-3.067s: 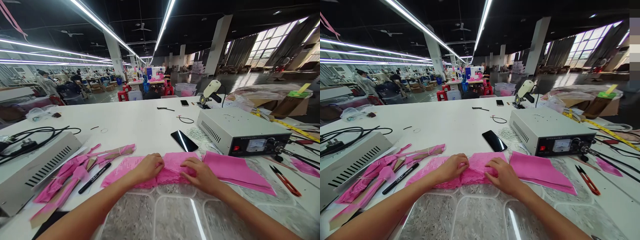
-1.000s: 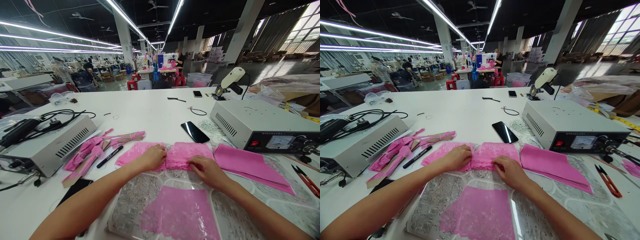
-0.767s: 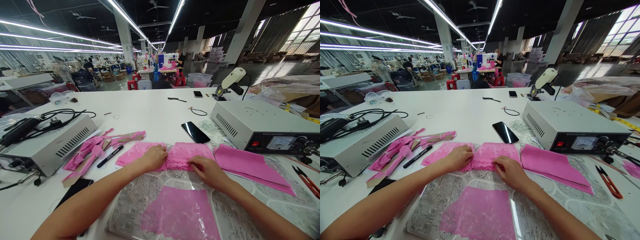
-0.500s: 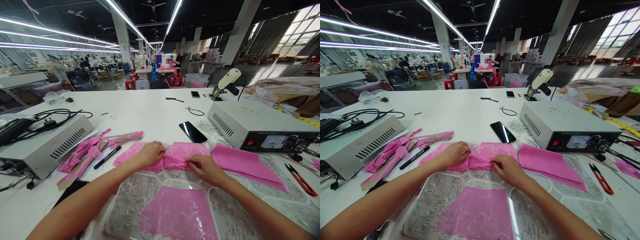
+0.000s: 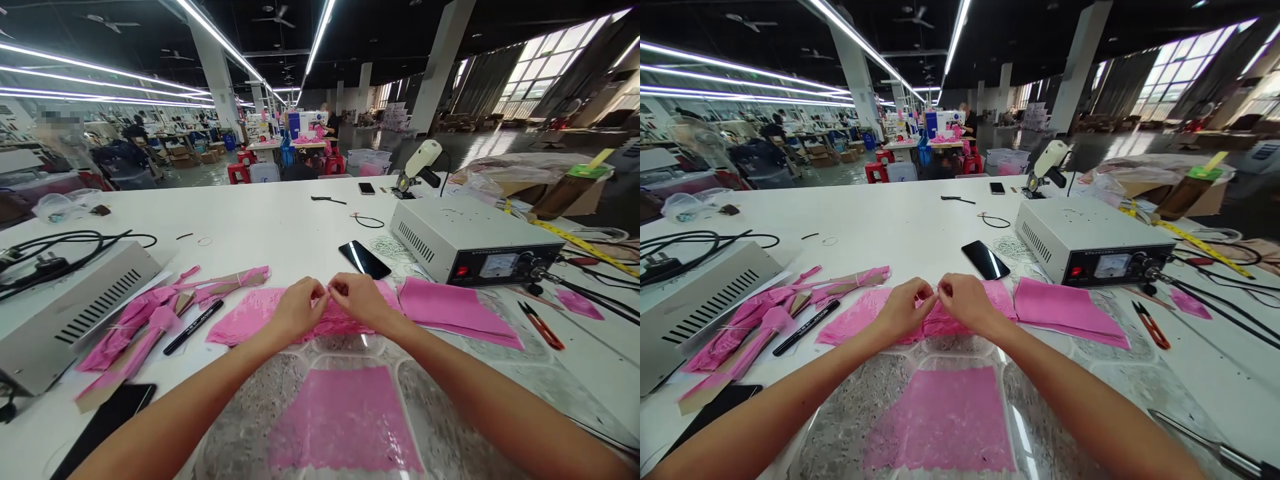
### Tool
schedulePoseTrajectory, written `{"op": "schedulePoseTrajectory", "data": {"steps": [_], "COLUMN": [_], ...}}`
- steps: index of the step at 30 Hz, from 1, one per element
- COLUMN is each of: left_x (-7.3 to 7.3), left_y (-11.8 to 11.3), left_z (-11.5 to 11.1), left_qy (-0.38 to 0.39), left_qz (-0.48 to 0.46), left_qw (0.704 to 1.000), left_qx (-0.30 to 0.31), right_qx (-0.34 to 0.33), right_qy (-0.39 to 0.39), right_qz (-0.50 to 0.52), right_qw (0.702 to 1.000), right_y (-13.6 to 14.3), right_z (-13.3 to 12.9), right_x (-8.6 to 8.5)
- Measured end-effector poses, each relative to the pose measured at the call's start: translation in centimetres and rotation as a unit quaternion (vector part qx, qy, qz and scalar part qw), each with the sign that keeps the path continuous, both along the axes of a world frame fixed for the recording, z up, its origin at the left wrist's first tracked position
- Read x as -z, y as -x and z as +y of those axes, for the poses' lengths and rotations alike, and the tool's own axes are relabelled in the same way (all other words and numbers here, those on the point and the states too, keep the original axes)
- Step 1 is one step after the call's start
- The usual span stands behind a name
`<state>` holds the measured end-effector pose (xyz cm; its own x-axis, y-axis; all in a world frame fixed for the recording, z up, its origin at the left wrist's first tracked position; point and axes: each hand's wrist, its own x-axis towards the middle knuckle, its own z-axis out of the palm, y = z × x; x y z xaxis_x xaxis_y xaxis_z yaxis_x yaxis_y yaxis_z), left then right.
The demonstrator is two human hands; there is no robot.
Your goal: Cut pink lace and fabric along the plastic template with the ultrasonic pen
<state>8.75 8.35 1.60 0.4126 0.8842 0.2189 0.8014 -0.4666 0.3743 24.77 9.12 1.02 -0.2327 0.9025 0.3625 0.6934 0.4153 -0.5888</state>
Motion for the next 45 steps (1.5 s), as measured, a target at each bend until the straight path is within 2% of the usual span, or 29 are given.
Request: {"op": "schedulePoseTrajectory", "data": {"steps": [5,10,14,16,19,22,26,29,35,39,42,45], "left_x": [1.0,0.6,-0.3,-0.4,0.3,2.2,4.7,4.9,3.1,2.6,2.5,2.5], "left_y": [-4.2,-8.4,-10.4,-11.1,-11.6,-11.6,-11.3,-11.0,-10.9,-11.5,-12.8,-14.7], "left_z": [-0.6,0.8,1.1,0.5,-1.6,-4.9,-9.0,-10.3,-8.6,-7.1,-5.2,-2.1], "left_qy": [0.047,0.065,0.008,-0.029,-0.073,-0.096,-0.103,-0.093,0.017,0.029,0.025,0.012], "left_qz": [0.007,0.029,0.034,0.033,0.036,0.049,0.064,0.066,0.075,0.088,0.092,0.093], "left_qw": [0.998,0.995,0.998,0.999,0.994,0.971,0.92,0.895,0.893,0.902,0.924,0.951], "left_qx": [-0.051,-0.075,-0.054,-0.02,0.075,0.212,0.373,0.432,0.443,0.422,0.37,0.295], "right_qx": [0.044,0.104,0.176,0.209,0.245,0.262,0.275,0.291,0.283,0.286,0.288,0.277], "right_qy": [-0.017,-0.051,-0.061,-0.043,0.008,0.08,0.141,0.167,0.177,0.152,0.115,0.068], "right_qz": [0.055,0.112,0.156,0.164,0.142,0.075,-0.037,-0.118,-0.215,-0.234,-0.217,-0.182], "right_qw": [0.997,0.987,0.97,0.963,0.959,0.959,0.95,0.935,0.918,0.917,0.926,0.941], "right_y": [-1.7,-3.8,-8.7,-12.0,-16.5,-19.5,-21.0,-21.3,-22.0,-23.5,-24.8,-25.6], "right_z": [0.1,-0.4,-1.9,-3.8,-8.2,-12.9,-17.5,-19.1,-19.5,-19.1,-17.5,-14.5], "right_x": [-1.8,-4.2,-6.3,-6.4,-4.6,-1.3,2.5,3.8,4.5,4.7,4.7,4.6]}}
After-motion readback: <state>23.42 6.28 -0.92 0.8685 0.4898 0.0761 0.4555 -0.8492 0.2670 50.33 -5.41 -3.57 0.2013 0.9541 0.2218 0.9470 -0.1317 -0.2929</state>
